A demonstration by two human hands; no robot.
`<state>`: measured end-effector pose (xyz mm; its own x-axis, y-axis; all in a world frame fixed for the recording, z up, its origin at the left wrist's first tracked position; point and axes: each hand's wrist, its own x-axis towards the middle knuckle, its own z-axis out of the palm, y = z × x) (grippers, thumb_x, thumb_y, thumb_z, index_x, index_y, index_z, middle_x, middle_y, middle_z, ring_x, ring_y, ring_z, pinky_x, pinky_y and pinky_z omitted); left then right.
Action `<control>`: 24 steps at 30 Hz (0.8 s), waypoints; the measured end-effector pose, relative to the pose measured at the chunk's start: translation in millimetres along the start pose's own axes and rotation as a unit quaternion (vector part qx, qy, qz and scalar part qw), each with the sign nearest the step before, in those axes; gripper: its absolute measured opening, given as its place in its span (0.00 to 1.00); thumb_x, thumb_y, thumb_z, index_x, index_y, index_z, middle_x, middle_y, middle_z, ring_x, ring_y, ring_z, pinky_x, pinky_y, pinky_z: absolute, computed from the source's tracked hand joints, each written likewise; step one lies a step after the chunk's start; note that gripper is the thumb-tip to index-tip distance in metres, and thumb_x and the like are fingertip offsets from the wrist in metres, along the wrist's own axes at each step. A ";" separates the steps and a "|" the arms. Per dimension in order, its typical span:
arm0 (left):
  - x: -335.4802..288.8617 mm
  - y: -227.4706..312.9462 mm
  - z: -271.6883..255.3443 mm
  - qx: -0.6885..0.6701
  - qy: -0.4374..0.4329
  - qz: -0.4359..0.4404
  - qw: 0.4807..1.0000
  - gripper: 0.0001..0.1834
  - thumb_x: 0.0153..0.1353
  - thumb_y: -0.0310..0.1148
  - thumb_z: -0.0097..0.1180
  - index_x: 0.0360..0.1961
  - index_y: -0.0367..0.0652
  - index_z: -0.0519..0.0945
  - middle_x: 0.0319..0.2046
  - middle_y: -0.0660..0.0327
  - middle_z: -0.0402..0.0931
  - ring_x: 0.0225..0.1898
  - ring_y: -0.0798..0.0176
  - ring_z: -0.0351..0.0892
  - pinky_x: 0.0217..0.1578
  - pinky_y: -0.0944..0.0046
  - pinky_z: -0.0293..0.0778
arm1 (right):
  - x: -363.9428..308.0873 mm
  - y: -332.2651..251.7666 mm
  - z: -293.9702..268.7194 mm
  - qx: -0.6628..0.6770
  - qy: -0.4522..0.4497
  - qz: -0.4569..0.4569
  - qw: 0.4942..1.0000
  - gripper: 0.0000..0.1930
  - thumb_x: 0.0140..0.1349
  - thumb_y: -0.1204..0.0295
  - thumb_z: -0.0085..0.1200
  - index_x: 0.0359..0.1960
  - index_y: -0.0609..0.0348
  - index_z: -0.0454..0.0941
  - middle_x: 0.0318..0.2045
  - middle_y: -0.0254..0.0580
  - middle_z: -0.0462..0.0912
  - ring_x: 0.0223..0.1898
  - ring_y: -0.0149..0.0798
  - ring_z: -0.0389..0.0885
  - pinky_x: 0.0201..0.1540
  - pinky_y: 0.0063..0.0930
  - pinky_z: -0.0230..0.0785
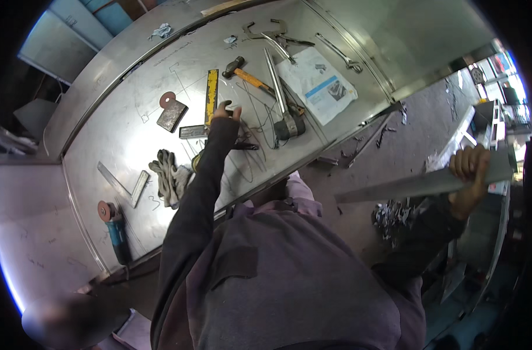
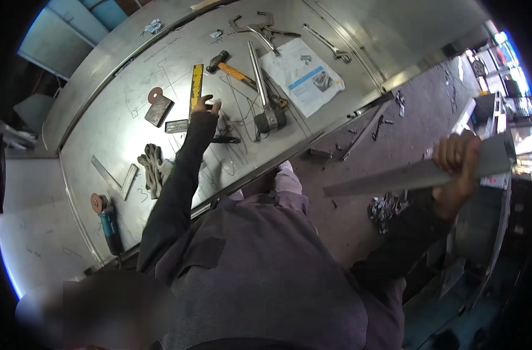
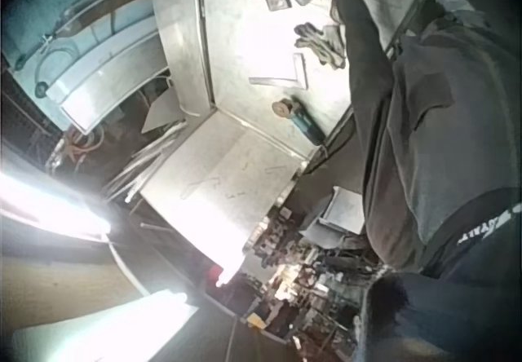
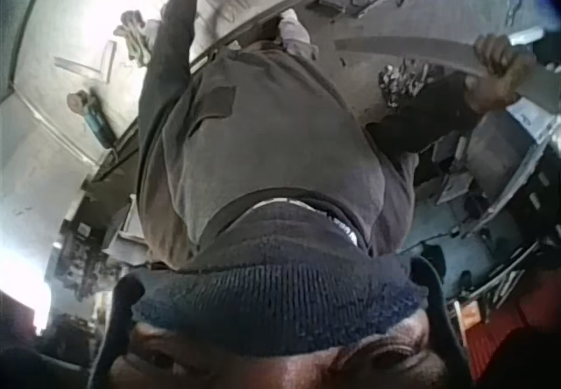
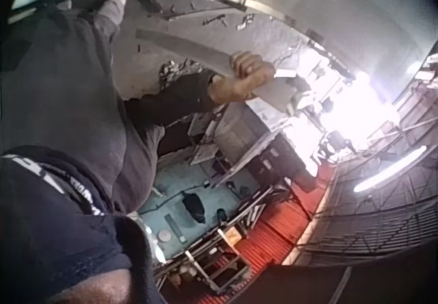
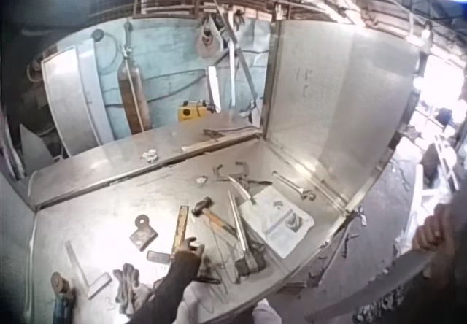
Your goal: The person marks a metal piece with a pen, cuts and shapes it using an angle grinder, hammers it with a hammer, and grinds the piece again before placing the tools on the workbench.
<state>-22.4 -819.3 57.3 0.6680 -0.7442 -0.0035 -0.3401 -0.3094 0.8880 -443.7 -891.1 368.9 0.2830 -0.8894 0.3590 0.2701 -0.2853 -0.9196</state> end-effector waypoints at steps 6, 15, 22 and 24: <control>117.5 31.5 109.0 0.140 0.052 -0.242 0.959 0.36 0.48 0.51 0.66 0.47 0.31 0.72 0.41 0.44 0.78 0.45 0.49 0.79 0.44 0.56 0.74 | 31.1 33.7 -103.0 0.060 -0.070 0.046 0.995 0.19 0.71 0.61 0.36 0.21 0.52 0.57 0.15 0.27 0.53 0.16 0.23 0.47 0.21 0.22 0.44; 197.8 -7.5 100.3 0.024 0.292 -0.164 0.942 0.21 0.48 0.38 0.65 0.39 0.35 0.75 0.30 0.55 0.79 0.34 0.58 0.80 0.37 0.58 0.73 | 53.4 123.1 -153.4 0.039 -0.102 0.088 0.990 0.20 0.66 0.62 0.47 0.18 0.56 0.59 0.14 0.30 0.57 0.16 0.26 0.52 0.21 0.24 0.46; 144.5 107.8 -76.4 0.191 0.602 0.265 0.729 0.19 0.55 0.36 0.60 0.40 0.32 0.71 0.35 0.44 0.72 0.36 0.45 0.74 0.38 0.53 0.70 | 35.9 151.0 -114.4 -0.031 -0.162 0.128 0.978 0.09 0.65 0.70 0.47 0.29 0.64 0.68 0.20 0.33 0.65 0.22 0.26 0.60 0.24 0.23 0.51; 110.7 128.6 -137.4 0.163 0.593 0.326 0.718 0.21 0.57 0.40 0.59 0.41 0.32 0.72 0.24 0.50 0.74 0.24 0.52 0.76 0.27 0.57 0.72 | 20.1 159.2 -95.7 0.019 -0.178 0.138 0.974 0.11 0.64 0.70 0.47 0.27 0.63 0.67 0.20 0.33 0.64 0.21 0.27 0.59 0.25 0.24 0.52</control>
<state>98.7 -860.1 234.3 0.3245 0.1753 0.9295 -0.8441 -0.3898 0.3682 -483.1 -988.5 214.5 0.6496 -0.7476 0.1380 0.1702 -0.0338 -0.9848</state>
